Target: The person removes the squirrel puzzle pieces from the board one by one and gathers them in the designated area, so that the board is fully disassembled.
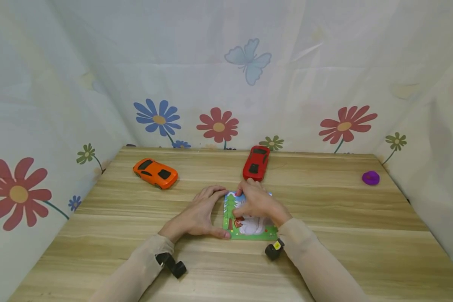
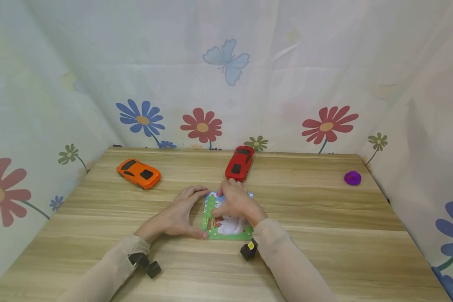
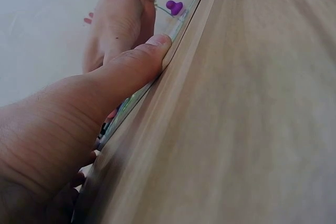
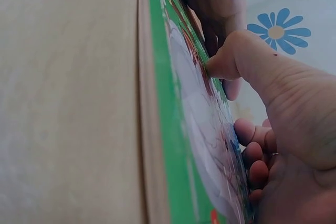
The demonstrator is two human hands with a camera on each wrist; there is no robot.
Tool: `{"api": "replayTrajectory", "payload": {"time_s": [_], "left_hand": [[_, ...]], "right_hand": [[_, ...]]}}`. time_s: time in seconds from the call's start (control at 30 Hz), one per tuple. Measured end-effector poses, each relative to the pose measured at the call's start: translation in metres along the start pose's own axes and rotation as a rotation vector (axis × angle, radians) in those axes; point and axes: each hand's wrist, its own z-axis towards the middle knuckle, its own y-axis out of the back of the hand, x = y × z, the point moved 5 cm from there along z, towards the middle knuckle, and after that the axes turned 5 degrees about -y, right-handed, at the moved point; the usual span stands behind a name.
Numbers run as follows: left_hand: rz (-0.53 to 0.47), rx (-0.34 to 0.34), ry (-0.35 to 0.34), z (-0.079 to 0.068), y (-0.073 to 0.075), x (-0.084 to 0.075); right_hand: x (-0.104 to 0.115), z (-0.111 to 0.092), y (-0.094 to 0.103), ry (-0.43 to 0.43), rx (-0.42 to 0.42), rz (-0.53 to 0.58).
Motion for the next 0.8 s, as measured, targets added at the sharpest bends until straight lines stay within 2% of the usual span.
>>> {"api": "replayTrajectory", "payload": {"time_s": [0.8], "left_hand": [[0.007,-0.004,-0.008,-0.0009,0.0028,-0.0037]], "right_hand": [[0.0007,-0.0005,0.0018,-0.017,0.023,0.039]]}}
